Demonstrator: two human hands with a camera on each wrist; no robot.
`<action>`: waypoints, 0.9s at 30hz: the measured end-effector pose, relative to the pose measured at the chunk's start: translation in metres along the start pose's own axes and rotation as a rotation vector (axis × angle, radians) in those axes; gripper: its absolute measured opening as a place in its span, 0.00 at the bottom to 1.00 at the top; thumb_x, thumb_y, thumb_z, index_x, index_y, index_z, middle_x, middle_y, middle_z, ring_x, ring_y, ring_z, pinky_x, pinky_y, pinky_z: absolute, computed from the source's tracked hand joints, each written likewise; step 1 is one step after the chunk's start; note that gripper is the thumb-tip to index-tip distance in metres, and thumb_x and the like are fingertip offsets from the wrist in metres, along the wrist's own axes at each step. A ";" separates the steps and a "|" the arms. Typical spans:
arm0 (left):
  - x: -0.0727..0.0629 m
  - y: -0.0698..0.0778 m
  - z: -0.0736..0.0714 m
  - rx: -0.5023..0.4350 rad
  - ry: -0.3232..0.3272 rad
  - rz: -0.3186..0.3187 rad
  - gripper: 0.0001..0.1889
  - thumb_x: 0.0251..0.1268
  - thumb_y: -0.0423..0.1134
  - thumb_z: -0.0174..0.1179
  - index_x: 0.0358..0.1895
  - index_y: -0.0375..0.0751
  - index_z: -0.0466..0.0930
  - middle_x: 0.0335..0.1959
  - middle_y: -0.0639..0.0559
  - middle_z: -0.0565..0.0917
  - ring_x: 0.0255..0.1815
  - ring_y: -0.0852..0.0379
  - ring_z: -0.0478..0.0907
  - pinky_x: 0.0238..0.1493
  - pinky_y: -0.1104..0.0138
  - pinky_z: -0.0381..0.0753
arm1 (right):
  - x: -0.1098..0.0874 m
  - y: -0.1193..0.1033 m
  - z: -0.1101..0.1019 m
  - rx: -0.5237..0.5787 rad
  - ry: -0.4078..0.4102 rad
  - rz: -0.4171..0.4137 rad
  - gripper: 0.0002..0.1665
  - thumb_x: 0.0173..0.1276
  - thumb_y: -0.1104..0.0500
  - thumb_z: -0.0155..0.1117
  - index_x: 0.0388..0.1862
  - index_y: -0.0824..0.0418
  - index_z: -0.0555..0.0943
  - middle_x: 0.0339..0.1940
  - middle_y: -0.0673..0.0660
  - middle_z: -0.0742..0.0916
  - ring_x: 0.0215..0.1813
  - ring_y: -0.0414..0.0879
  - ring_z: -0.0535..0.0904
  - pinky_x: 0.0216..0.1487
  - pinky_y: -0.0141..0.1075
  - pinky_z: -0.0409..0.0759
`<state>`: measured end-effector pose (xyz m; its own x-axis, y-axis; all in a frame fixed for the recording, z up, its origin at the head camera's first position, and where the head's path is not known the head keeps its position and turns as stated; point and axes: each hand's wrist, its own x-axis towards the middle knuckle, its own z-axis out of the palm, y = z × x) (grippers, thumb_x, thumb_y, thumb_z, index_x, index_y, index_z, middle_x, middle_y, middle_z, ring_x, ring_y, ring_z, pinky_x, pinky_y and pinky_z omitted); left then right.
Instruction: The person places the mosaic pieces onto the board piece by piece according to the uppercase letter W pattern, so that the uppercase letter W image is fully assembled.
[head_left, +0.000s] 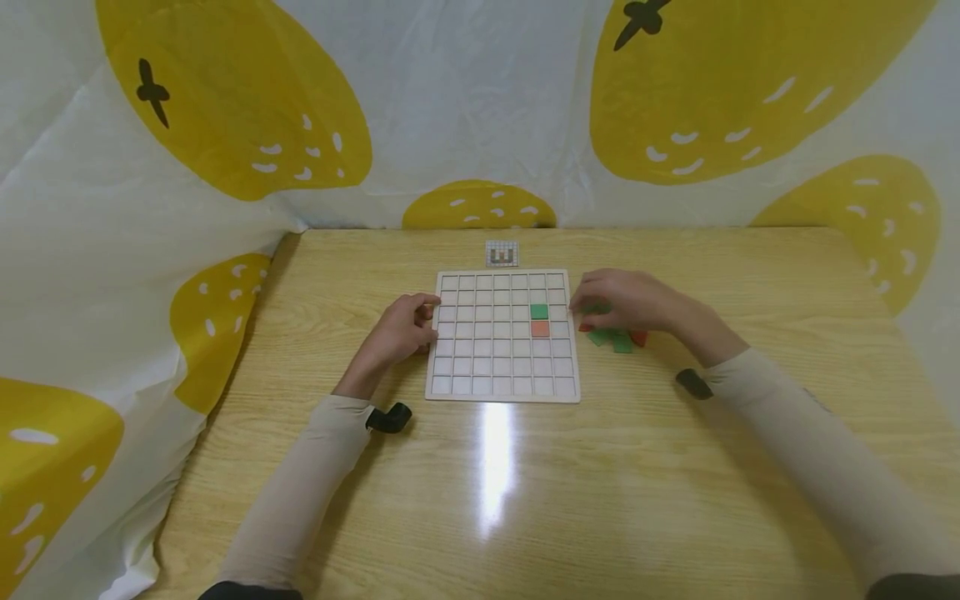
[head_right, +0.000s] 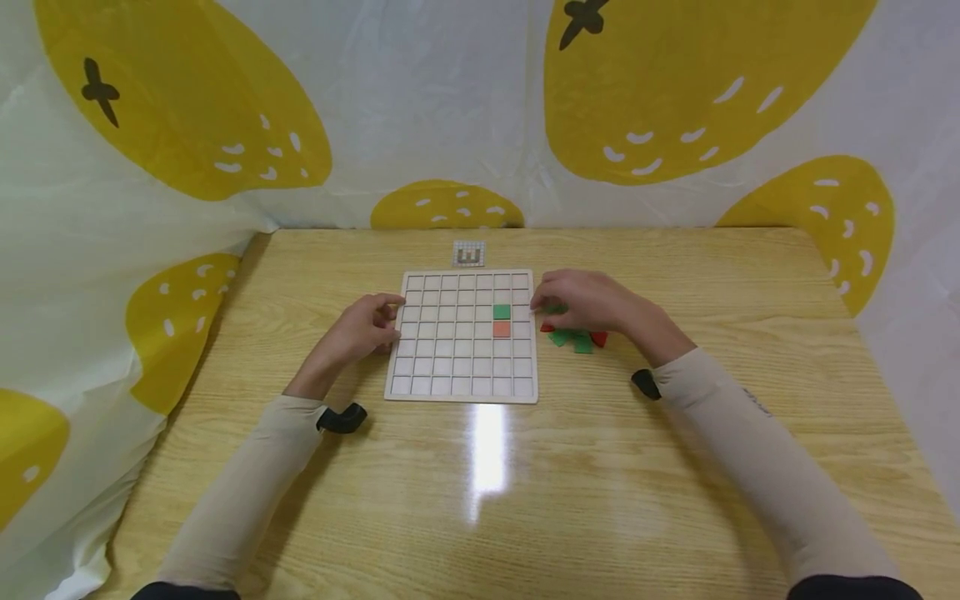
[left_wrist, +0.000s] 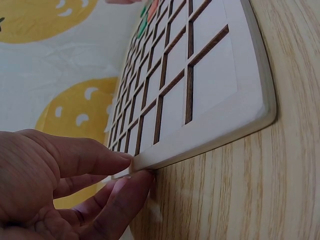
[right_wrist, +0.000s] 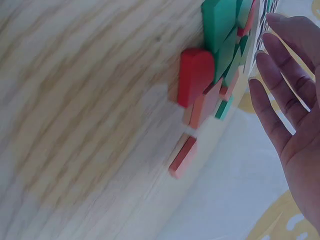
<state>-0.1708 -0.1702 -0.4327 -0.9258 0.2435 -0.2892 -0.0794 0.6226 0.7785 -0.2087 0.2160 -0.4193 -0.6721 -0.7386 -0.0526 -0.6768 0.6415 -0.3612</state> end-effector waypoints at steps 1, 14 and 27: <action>0.000 0.000 0.000 0.002 0.001 0.001 0.31 0.66 0.24 0.61 0.72 0.37 0.69 0.51 0.40 0.70 0.45 0.48 0.72 0.35 0.64 0.83 | -0.001 0.001 -0.001 0.002 0.002 0.004 0.14 0.62 0.55 0.77 0.46 0.53 0.87 0.46 0.48 0.86 0.49 0.45 0.82 0.51 0.48 0.83; 0.000 0.000 0.000 0.004 0.005 -0.001 0.31 0.65 0.24 0.61 0.72 0.37 0.69 0.51 0.40 0.70 0.45 0.48 0.72 0.35 0.65 0.83 | -0.003 0.011 -0.003 -0.020 0.016 0.055 0.13 0.62 0.58 0.76 0.47 0.53 0.88 0.45 0.49 0.85 0.48 0.47 0.79 0.47 0.48 0.81; -0.001 0.002 0.000 -0.040 0.005 -0.002 0.32 0.63 0.22 0.61 0.72 0.35 0.69 0.52 0.38 0.71 0.45 0.48 0.73 0.35 0.63 0.85 | 0.001 0.016 0.000 -0.067 0.045 0.043 0.13 0.62 0.58 0.76 0.46 0.54 0.88 0.49 0.51 0.85 0.53 0.51 0.77 0.49 0.50 0.81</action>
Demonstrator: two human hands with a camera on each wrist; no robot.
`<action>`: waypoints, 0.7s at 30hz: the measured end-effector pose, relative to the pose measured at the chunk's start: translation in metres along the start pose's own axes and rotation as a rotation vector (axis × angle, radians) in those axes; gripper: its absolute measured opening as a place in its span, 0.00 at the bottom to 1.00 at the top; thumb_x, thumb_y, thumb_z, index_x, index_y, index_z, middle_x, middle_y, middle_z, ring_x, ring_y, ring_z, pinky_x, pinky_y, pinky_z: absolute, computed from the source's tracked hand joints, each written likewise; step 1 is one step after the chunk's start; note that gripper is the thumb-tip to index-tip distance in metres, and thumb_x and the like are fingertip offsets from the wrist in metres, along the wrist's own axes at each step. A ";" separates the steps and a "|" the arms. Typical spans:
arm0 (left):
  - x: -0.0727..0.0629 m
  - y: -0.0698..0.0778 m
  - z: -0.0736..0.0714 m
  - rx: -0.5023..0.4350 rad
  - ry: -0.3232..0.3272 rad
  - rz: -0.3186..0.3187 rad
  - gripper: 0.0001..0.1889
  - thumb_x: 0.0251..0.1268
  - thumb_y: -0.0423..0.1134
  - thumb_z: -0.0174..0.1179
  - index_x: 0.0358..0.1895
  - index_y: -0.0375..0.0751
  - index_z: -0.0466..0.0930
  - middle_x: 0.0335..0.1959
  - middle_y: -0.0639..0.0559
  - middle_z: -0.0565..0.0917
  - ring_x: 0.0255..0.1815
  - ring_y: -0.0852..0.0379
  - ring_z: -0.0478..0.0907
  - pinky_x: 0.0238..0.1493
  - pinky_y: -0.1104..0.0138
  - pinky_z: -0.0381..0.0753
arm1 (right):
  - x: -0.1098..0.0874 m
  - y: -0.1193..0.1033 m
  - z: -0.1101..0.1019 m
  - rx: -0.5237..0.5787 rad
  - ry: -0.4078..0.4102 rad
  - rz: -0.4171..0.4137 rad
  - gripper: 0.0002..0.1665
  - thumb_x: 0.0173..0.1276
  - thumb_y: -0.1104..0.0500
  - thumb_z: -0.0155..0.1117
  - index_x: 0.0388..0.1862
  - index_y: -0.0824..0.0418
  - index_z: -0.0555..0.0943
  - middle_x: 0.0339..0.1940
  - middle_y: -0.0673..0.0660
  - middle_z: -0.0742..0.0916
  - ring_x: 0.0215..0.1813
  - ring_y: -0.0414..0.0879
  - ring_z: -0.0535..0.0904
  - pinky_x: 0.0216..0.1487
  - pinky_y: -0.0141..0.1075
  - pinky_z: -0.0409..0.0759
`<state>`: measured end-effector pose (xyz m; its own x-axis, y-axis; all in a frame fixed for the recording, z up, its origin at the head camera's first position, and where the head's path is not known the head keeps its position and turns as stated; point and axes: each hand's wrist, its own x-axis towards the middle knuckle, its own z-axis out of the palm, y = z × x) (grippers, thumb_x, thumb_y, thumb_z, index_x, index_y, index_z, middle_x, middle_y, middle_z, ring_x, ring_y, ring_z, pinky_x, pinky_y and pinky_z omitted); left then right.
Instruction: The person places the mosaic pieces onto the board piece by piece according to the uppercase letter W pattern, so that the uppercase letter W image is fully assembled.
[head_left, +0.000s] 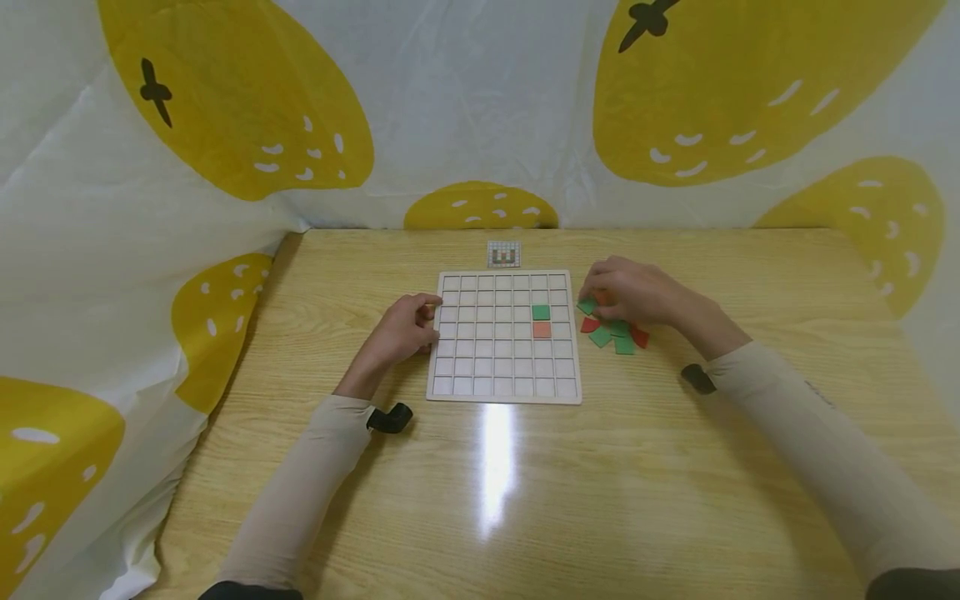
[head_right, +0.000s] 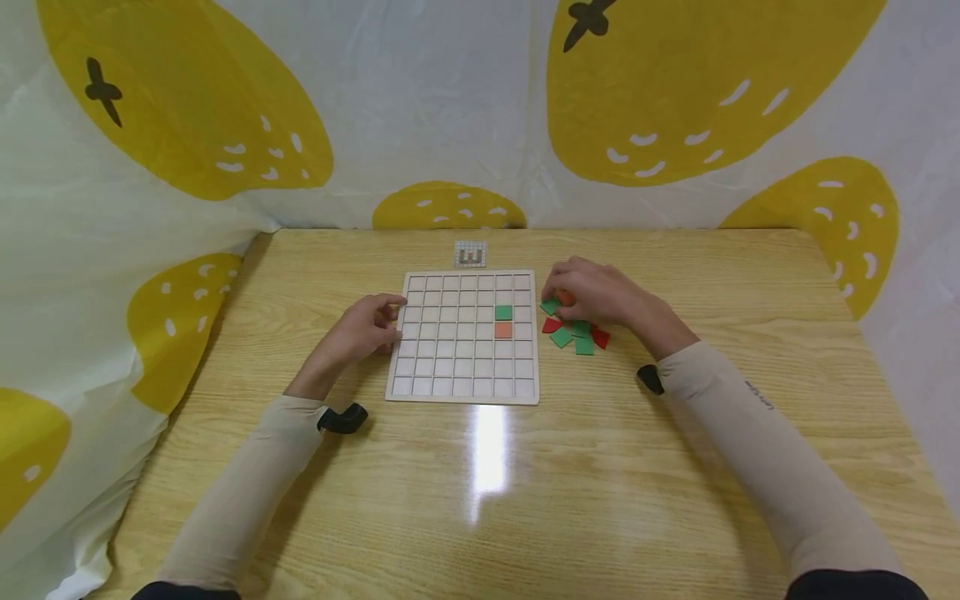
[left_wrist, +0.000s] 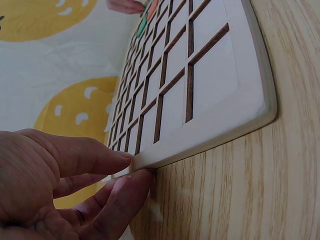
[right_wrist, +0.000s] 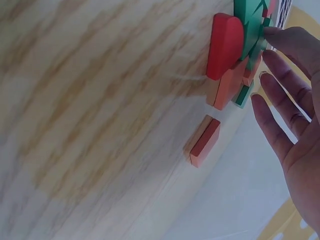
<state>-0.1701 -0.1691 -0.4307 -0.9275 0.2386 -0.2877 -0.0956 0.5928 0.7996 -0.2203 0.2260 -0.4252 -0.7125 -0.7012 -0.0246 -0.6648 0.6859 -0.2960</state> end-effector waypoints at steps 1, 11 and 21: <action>0.000 0.000 0.000 -0.001 0.000 -0.001 0.32 0.63 0.21 0.61 0.72 0.35 0.69 0.52 0.38 0.71 0.44 0.48 0.73 0.35 0.63 0.85 | 0.000 0.000 0.000 0.000 -0.002 0.002 0.13 0.62 0.58 0.76 0.46 0.54 0.88 0.48 0.51 0.85 0.53 0.51 0.77 0.49 0.50 0.81; 0.000 0.001 0.000 0.005 -0.001 0.000 0.32 0.63 0.22 0.61 0.72 0.35 0.69 0.52 0.37 0.71 0.44 0.48 0.72 0.36 0.63 0.85 | 0.001 0.001 0.000 -0.020 -0.011 0.027 0.14 0.61 0.58 0.76 0.47 0.54 0.88 0.45 0.50 0.85 0.51 0.49 0.77 0.47 0.48 0.80; 0.000 0.000 0.000 0.014 -0.002 -0.009 0.32 0.65 0.23 0.61 0.73 0.37 0.68 0.52 0.39 0.71 0.45 0.48 0.72 0.36 0.63 0.85 | 0.001 0.000 -0.005 -0.076 -0.055 0.050 0.15 0.61 0.57 0.75 0.49 0.52 0.87 0.42 0.49 0.84 0.47 0.47 0.75 0.40 0.43 0.78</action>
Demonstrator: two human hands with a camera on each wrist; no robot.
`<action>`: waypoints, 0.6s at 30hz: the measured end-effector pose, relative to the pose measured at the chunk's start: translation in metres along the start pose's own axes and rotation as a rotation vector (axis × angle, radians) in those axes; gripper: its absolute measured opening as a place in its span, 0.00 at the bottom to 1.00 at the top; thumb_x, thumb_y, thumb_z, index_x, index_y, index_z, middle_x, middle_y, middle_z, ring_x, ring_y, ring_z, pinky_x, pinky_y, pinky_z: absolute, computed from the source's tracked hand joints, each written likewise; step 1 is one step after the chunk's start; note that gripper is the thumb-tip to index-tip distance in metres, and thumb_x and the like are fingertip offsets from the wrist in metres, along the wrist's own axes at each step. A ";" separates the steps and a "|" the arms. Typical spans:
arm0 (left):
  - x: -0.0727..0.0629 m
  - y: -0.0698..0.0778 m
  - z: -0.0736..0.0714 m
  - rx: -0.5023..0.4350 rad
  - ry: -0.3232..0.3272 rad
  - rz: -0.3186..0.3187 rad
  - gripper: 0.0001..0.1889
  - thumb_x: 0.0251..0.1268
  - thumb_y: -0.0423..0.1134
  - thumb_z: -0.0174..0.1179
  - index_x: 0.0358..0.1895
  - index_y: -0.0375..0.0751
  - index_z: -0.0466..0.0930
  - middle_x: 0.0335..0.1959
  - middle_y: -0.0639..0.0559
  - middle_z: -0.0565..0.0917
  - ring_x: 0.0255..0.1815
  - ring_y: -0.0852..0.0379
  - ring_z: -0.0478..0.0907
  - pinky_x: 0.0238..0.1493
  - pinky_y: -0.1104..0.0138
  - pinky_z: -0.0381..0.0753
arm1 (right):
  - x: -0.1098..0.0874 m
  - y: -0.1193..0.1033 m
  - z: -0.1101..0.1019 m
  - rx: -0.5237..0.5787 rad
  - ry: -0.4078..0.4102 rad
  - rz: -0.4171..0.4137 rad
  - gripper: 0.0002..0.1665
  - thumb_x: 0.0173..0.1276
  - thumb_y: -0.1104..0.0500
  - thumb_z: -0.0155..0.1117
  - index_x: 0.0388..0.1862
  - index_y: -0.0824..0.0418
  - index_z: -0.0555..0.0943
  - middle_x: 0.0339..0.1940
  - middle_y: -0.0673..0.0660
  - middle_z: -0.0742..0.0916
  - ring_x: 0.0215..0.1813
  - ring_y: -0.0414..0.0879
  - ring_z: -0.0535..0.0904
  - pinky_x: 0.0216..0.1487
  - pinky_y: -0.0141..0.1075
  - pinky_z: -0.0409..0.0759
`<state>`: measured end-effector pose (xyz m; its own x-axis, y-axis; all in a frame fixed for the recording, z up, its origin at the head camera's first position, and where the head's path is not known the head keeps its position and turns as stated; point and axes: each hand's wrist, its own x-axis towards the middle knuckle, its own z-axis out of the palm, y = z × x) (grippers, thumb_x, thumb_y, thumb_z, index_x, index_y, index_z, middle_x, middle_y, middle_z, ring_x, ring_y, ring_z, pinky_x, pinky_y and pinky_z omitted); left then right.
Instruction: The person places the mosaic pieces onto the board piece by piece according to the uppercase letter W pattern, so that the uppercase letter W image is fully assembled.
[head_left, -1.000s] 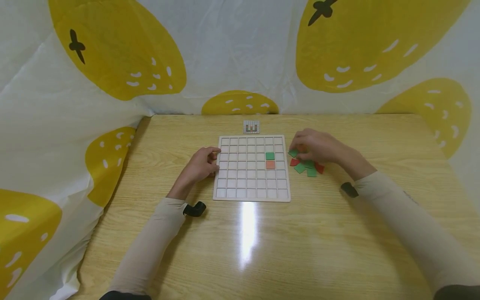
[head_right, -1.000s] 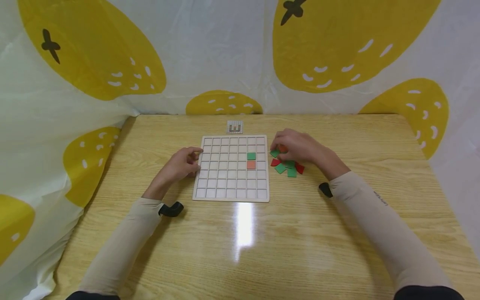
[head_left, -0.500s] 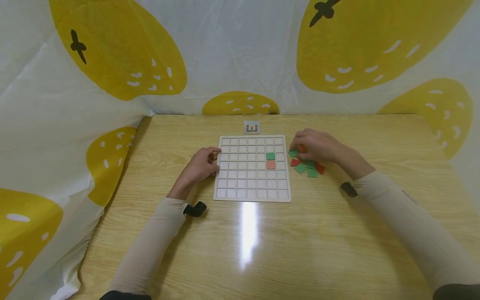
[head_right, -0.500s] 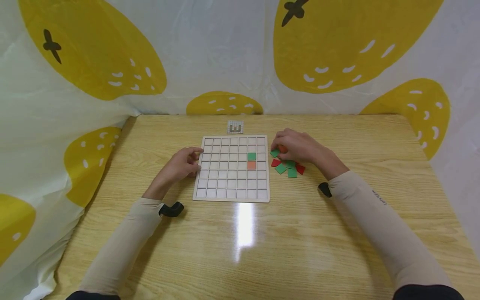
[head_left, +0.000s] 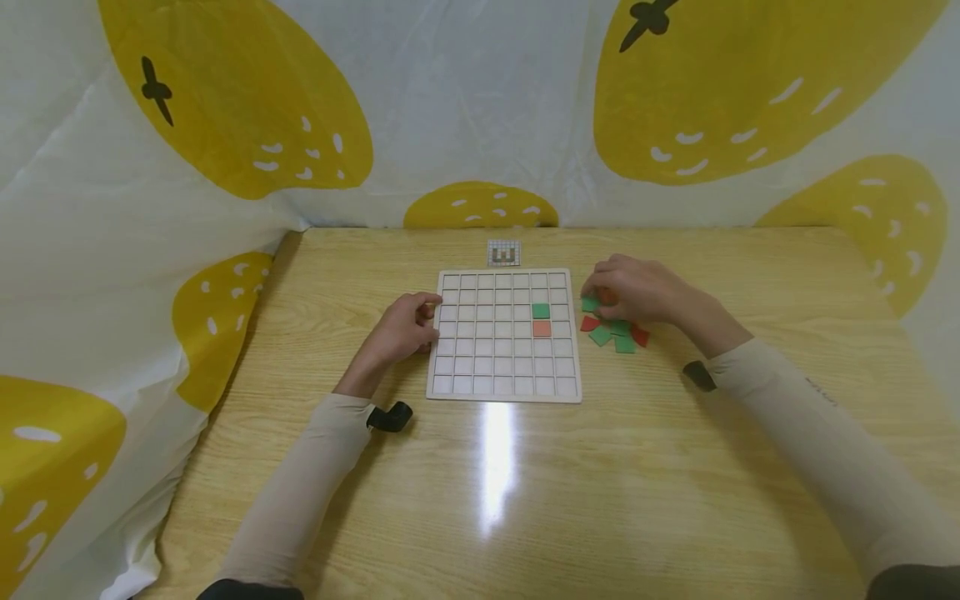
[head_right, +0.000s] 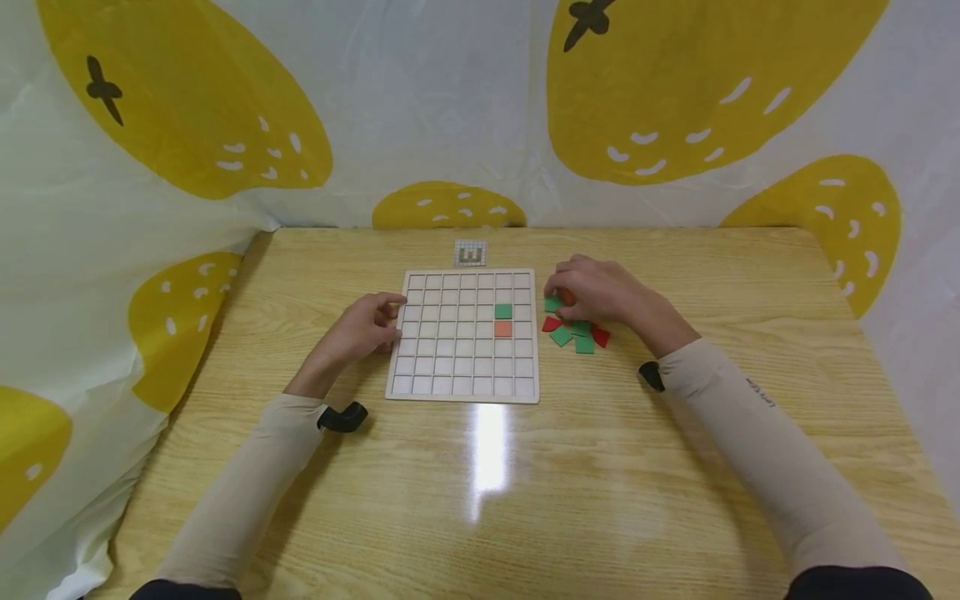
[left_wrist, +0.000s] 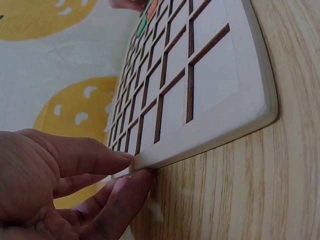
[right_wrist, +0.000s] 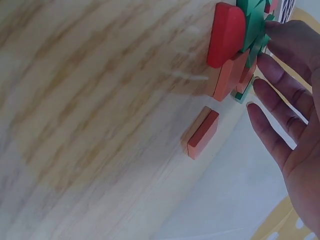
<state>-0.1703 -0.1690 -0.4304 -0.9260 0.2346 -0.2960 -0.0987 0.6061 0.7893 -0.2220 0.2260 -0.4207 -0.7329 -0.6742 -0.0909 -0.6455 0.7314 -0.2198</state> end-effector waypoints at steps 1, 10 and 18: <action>0.000 0.000 0.000 -0.002 -0.001 -0.002 0.32 0.65 0.23 0.61 0.73 0.37 0.68 0.52 0.39 0.71 0.45 0.48 0.72 0.36 0.63 0.85 | 0.000 0.000 0.000 -0.004 -0.004 0.000 0.16 0.61 0.56 0.75 0.49 0.52 0.87 0.41 0.49 0.84 0.47 0.47 0.75 0.39 0.43 0.78; 0.000 -0.001 0.000 0.002 0.000 0.002 0.32 0.65 0.23 0.61 0.73 0.37 0.69 0.52 0.39 0.71 0.45 0.48 0.72 0.36 0.64 0.85 | 0.000 -0.002 -0.002 -0.017 -0.025 0.010 0.17 0.60 0.54 0.77 0.49 0.52 0.87 0.40 0.49 0.83 0.46 0.48 0.74 0.38 0.43 0.77; 0.001 -0.002 0.000 0.015 0.005 0.003 0.31 0.65 0.23 0.62 0.72 0.38 0.69 0.52 0.40 0.71 0.45 0.47 0.72 0.35 0.65 0.84 | -0.001 -0.002 -0.002 -0.001 -0.037 0.014 0.17 0.60 0.55 0.77 0.48 0.52 0.88 0.39 0.49 0.83 0.45 0.47 0.74 0.39 0.44 0.78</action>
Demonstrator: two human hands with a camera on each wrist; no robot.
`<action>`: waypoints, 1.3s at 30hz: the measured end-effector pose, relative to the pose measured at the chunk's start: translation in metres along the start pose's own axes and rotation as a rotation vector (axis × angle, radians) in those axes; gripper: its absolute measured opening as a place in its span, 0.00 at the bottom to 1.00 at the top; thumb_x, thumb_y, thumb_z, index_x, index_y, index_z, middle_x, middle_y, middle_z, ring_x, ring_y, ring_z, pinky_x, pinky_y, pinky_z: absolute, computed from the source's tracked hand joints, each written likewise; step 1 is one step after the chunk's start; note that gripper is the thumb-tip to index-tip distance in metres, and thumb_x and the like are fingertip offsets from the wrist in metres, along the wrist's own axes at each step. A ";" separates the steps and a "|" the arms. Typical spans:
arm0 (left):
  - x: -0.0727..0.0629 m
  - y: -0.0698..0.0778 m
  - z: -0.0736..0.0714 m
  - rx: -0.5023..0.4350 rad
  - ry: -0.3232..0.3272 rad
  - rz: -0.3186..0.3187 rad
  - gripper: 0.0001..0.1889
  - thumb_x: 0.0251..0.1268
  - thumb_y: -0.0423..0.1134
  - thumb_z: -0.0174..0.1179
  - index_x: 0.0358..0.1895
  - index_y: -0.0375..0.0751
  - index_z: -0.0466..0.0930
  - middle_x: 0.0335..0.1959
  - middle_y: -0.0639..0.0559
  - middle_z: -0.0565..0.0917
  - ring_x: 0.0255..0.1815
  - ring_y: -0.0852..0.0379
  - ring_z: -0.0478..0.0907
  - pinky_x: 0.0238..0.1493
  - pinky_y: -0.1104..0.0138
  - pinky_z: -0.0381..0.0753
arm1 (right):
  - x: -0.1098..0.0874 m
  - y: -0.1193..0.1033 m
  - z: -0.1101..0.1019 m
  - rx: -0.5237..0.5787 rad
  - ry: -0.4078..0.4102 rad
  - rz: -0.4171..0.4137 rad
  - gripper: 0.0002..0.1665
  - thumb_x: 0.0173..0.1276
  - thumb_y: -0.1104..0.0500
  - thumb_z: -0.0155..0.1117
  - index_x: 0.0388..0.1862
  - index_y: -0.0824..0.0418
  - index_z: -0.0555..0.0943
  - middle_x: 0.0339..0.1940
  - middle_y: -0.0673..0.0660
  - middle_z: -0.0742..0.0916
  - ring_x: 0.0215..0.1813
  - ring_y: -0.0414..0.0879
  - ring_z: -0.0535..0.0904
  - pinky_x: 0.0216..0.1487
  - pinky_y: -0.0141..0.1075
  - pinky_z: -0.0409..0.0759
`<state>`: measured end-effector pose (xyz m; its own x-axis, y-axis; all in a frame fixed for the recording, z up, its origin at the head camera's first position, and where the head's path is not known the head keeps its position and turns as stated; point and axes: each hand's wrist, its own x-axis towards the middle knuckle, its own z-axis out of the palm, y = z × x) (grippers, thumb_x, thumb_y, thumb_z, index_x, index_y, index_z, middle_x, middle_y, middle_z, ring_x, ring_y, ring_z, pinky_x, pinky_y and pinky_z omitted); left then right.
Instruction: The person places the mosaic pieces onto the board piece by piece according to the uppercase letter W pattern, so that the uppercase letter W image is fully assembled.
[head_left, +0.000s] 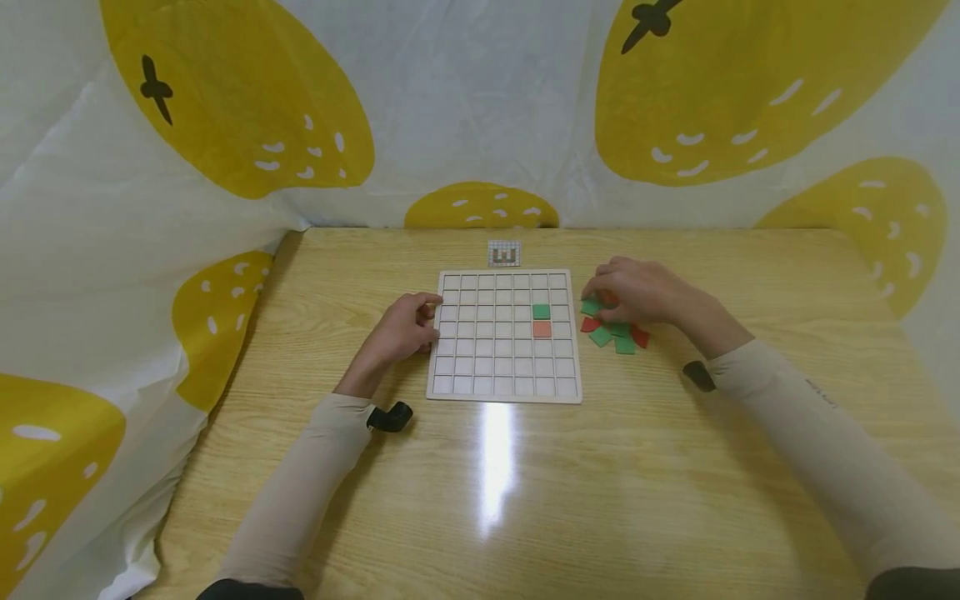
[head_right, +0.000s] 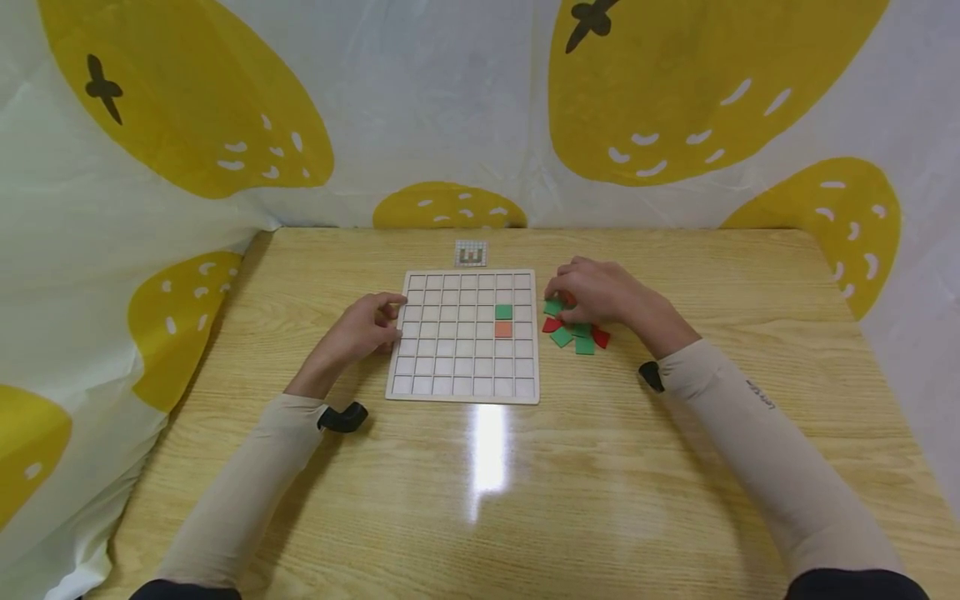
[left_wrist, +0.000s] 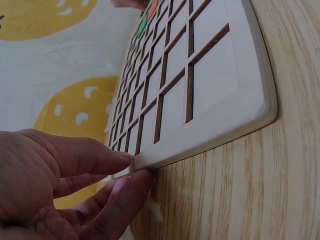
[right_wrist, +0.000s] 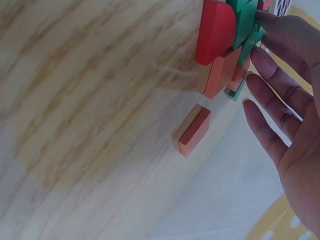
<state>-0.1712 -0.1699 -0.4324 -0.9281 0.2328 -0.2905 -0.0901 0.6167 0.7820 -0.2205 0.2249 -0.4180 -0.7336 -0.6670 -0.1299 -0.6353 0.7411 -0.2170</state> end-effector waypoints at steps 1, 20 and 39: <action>0.000 0.000 0.000 0.001 0.000 0.000 0.31 0.65 0.23 0.62 0.72 0.38 0.69 0.52 0.40 0.71 0.45 0.47 0.72 0.34 0.65 0.84 | 0.000 0.000 0.000 0.003 0.000 0.003 0.16 0.60 0.55 0.77 0.48 0.52 0.88 0.39 0.49 0.84 0.45 0.47 0.74 0.39 0.44 0.78; 0.000 -0.001 0.001 -0.005 0.000 0.001 0.31 0.64 0.23 0.62 0.72 0.37 0.69 0.52 0.39 0.71 0.43 0.48 0.73 0.34 0.65 0.84 | -0.001 0.000 0.003 0.010 0.022 0.007 0.14 0.59 0.56 0.76 0.45 0.53 0.87 0.43 0.48 0.85 0.46 0.46 0.75 0.43 0.45 0.79; 0.002 -0.001 0.000 -0.020 0.000 -0.005 0.31 0.64 0.23 0.62 0.72 0.36 0.69 0.52 0.39 0.71 0.44 0.48 0.73 0.34 0.64 0.84 | -0.006 -0.001 -0.004 0.020 0.037 0.034 0.14 0.60 0.52 0.76 0.45 0.51 0.86 0.37 0.50 0.82 0.39 0.45 0.74 0.37 0.43 0.77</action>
<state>-0.1725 -0.1696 -0.4334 -0.9276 0.2295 -0.2946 -0.1022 0.6029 0.7913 -0.2165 0.2284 -0.4135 -0.7635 -0.6378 -0.1013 -0.6053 0.7614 -0.2323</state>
